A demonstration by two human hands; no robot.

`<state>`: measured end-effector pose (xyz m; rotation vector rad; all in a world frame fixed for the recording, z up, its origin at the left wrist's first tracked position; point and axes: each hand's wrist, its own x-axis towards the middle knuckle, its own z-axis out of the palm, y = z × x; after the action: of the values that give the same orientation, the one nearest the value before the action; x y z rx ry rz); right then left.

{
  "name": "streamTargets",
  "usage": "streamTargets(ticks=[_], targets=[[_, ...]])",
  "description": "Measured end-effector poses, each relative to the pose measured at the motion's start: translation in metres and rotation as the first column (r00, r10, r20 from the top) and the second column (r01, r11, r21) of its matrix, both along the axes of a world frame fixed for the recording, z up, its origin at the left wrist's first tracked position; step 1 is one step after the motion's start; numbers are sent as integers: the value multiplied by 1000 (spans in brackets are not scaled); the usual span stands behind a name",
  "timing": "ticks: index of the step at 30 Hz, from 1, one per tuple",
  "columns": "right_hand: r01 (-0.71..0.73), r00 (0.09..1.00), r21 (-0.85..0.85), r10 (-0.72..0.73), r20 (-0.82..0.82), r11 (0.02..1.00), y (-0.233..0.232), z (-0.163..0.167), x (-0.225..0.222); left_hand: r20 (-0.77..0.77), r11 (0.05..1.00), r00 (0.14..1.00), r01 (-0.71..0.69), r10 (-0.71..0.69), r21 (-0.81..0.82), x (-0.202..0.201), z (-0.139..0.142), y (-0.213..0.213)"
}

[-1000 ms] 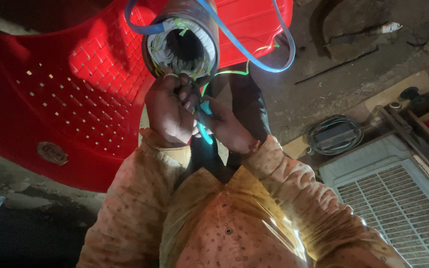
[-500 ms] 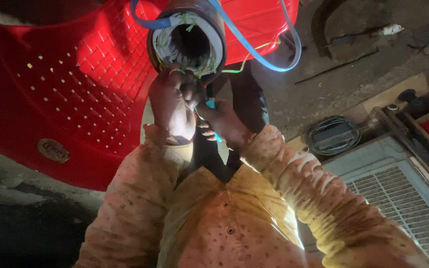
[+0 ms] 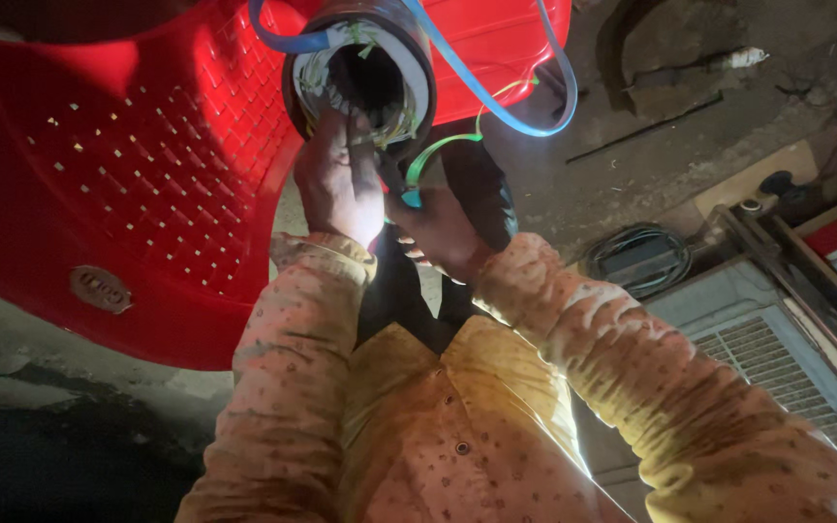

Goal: The person sits on the floor with a motor stator resting on their lap against a red plastic chair, threading green insulated wire through the stator slots and pressing the windings into place by hand, working around the stator circumference slot by slot.

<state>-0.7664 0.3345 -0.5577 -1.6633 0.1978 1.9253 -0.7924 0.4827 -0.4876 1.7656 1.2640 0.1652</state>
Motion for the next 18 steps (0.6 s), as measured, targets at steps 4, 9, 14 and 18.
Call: streamTargets(ticks=[4, 9, 14, 18], targets=[[51, 997, 39, -48, -68, 998, 3, 11, 9, -24, 962, 989, 150, -149, 227, 2, -1, 2], [45, 995, 19, -43, -93, 999, 8, 23, 15, 165, 977, 963, -202, 211, -72, 8, 1, 4], [-57, 996, -4, 57, -73, 998, 13, 26, 23, 338, 809, 762, -394, 553, -435, 14, 3, 6], [-120, 993, 22, 120, -4, 992, 12, 22, 28, 398, 866, 796, -295, 456, -404, 13, 7, 7]])
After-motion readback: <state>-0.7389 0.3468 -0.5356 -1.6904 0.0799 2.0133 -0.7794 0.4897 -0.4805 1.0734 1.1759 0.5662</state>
